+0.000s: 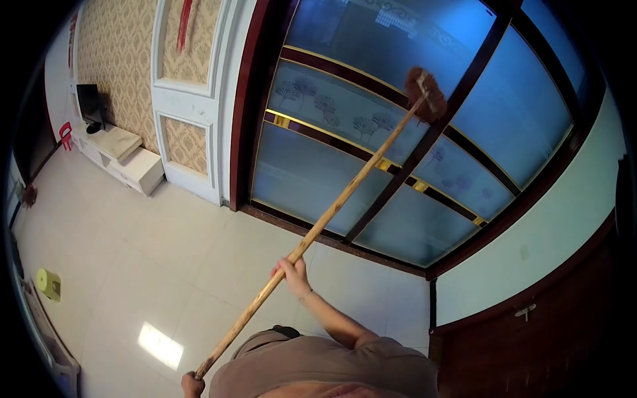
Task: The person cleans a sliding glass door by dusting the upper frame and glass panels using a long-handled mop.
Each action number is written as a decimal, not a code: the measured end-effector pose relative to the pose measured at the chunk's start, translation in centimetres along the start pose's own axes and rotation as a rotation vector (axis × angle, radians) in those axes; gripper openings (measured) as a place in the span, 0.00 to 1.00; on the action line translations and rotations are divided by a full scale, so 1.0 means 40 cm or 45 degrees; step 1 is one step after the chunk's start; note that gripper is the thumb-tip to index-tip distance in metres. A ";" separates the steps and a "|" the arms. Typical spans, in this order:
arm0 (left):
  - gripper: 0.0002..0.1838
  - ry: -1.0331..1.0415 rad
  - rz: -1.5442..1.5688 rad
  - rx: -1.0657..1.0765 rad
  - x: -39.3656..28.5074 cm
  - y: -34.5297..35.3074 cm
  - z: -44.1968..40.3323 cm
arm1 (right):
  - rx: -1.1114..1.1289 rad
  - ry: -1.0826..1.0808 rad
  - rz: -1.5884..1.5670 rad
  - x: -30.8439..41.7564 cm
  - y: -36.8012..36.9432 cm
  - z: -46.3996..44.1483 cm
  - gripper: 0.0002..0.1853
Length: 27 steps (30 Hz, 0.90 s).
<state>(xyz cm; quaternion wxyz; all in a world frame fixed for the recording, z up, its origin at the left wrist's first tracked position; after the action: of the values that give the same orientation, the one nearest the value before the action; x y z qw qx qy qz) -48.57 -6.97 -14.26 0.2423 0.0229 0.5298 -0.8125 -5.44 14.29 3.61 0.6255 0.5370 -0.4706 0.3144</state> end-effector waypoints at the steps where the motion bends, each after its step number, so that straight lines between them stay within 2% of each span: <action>1: 0.10 0.002 0.005 -0.005 0.054 0.024 0.005 | -0.002 0.028 0.004 -0.022 0.005 0.022 0.07; 3: 0.19 0.034 -0.062 0.293 0.167 0.101 0.004 | -0.005 0.053 0.016 -0.041 0.013 0.054 0.07; 7: 0.18 -0.009 -0.029 0.385 0.126 0.135 0.008 | -0.006 0.091 0.036 -0.051 0.000 0.061 0.07; 9: 0.15 -0.015 0.075 0.278 0.072 0.137 0.004 | 0.018 0.082 0.062 -0.041 -0.012 0.046 0.07; 13: 0.11 -0.037 0.293 0.065 -0.102 0.104 -0.015 | -0.015 -0.046 0.173 0.074 -0.038 -0.070 0.07; 20: 0.16 0.300 0.381 0.142 -0.540 0.046 -0.126 | 0.040 -0.382 0.415 0.453 -0.034 -0.325 0.07; 22: 0.18 0.372 0.402 0.158 -0.657 0.015 -0.148 | -0.016 -0.633 0.395 0.570 -0.009 -0.380 0.08; 24: 0.20 0.396 0.416 0.179 -0.736 -0.017 -0.154 | -0.003 -0.638 0.496 0.652 -0.002 -0.444 0.09; 27: 0.17 0.447 0.462 0.261 -0.784 -0.042 -0.141 | -0.093 -0.640 0.480 0.693 0.007 -0.492 0.08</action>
<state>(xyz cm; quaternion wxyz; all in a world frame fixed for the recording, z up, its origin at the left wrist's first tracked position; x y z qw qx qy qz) -22.88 10.07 -6.08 0.2849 0.2825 0.4660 -0.7886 9.20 30.28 29.77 0.4390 0.4785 -0.7127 0.2651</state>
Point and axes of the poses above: each hand's wrist, its own z-axis away from the middle knuckle, its own y-axis out of the palm, x = y × z, the point moved 3 cm from there along -z, towards the middle knuckle, and after that the axes turned 7 degrees about -z, right-handed, at the moved point
